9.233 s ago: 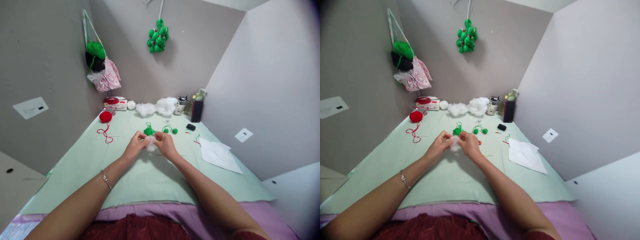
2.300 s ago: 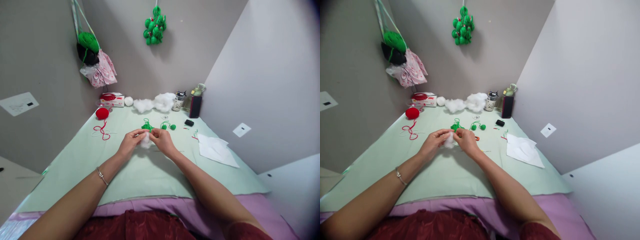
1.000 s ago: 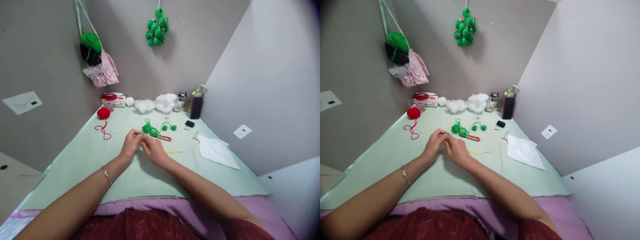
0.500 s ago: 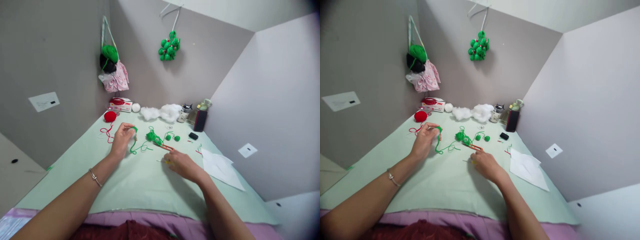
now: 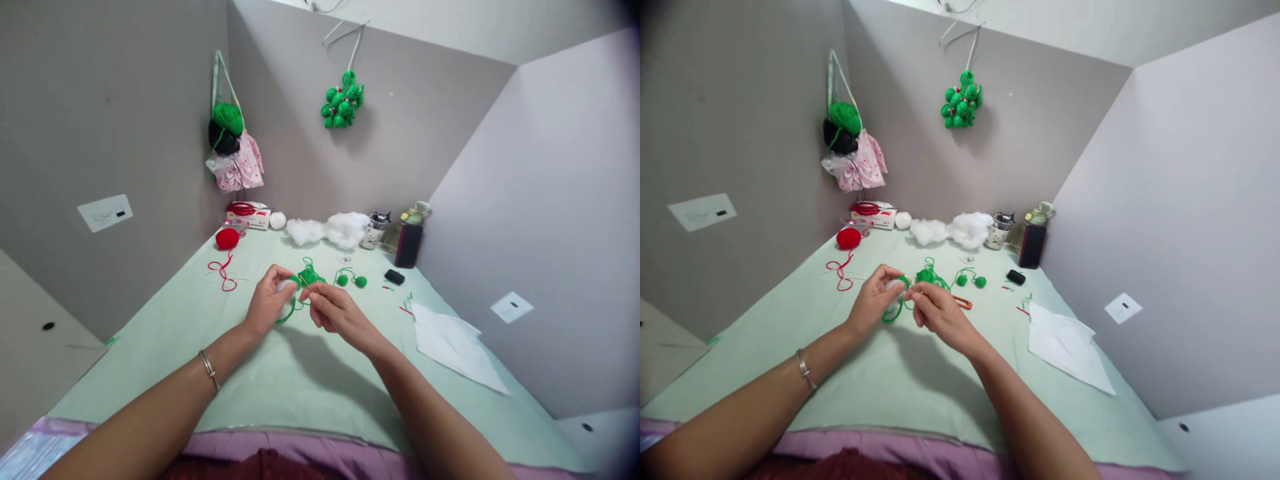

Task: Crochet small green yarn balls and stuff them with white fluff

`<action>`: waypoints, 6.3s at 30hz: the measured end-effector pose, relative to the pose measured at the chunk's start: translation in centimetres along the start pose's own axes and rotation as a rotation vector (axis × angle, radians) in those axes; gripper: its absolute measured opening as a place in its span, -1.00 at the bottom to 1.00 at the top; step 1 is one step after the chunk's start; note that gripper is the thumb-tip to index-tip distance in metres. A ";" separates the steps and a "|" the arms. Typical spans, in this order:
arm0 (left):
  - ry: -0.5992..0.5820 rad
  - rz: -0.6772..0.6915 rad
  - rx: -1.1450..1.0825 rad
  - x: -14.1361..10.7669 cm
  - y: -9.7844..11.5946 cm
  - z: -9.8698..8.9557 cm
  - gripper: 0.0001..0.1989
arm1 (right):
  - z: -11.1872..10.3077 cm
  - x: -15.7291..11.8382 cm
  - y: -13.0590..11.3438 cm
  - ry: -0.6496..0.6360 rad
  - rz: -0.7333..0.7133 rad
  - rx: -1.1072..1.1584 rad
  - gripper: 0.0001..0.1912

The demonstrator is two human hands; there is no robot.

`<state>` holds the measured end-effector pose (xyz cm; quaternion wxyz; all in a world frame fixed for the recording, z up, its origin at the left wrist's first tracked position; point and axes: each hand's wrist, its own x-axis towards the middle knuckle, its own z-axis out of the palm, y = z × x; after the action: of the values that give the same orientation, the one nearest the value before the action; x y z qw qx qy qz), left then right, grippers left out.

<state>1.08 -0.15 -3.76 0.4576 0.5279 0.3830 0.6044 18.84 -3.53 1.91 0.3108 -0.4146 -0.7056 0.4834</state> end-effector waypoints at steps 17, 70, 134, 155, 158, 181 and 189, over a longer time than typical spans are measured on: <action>-0.087 -0.043 0.029 -0.1 -1.2 -0.1 -0.76 | 0.9 0.7 2.9 0.173 0.066 0.270 -0.70; -0.044 -0.099 0.013 0.0 -1.6 1.0 -0.73 | 0.6 0.6 3.5 0.143 0.103 0.232 -0.69; -0.016 -0.028 0.180 -0.1 -2.9 1.2 -0.80 | 1.4 1.8 4.4 0.096 0.232 0.561 -0.79; -0.069 0.137 0.209 -1.2 -1.4 1.1 -0.93 | 2.8 0.0 3.4 0.230 -0.063 -0.087 -0.72; -0.064 0.119 0.159 -0.8 -1.4 0.8 -0.91 | 1.7 0.2 2.9 -0.017 0.042 0.315 -0.73; -0.125 -0.256 -0.142 -0.3 -0.6 1.4 -0.82 | 2.3 1.8 4.2 0.461 -0.106 0.025 -0.75; -0.057 -0.153 -0.052 -0.1 -1.4 1.4 -0.84 | 1.8 1.4 4.6 0.377 -0.094 0.089 -0.73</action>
<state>2.69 0.08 -4.89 0.5267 0.5021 0.3931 0.5621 17.97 -2.19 -2.96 0.4776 -0.4500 -0.6314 0.4131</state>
